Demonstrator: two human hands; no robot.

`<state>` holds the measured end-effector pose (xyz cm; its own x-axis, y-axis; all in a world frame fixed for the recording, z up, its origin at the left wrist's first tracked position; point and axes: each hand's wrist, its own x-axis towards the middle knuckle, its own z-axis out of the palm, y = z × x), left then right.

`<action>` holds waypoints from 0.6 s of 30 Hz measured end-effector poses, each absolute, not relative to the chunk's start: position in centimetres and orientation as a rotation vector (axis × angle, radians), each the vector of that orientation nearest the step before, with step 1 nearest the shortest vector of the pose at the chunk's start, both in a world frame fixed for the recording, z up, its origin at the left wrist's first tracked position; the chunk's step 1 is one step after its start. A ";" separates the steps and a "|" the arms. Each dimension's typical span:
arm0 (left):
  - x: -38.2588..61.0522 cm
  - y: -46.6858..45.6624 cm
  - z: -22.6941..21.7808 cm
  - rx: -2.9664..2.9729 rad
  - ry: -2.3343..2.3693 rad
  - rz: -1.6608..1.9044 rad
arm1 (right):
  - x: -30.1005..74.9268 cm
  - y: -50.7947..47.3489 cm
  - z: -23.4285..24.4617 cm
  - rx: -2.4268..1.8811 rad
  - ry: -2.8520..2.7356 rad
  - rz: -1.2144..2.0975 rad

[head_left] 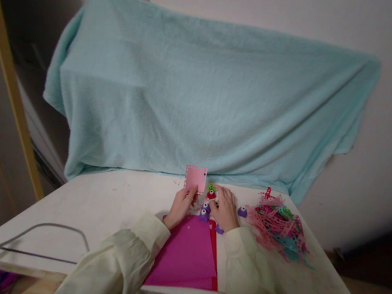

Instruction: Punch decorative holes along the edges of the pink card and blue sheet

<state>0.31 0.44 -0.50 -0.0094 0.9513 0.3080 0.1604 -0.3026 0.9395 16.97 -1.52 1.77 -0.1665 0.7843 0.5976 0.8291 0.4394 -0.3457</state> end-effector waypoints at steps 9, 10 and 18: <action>0.3 0.3 -0.1 1.562 1.175 1.373 | 16.9 -1.4 1.2 -1.353 -2.042 -0.063; 0.3 0.3 -0.1 1.562 1.173 1.372 | 16.9 -1.4 1.4 -1.341 -2.038 -0.061; 0.3 0.2 0.0 1.552 1.168 1.368 | 16.8 -1.4 1.9 -1.367 -1.962 -0.080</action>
<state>0.33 0.22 -0.03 0.0137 0.9518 0.3063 0.1533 -0.3047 0.9400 16.76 -1.37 1.87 -0.1669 0.7890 0.5913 0.8346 0.4324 -0.3414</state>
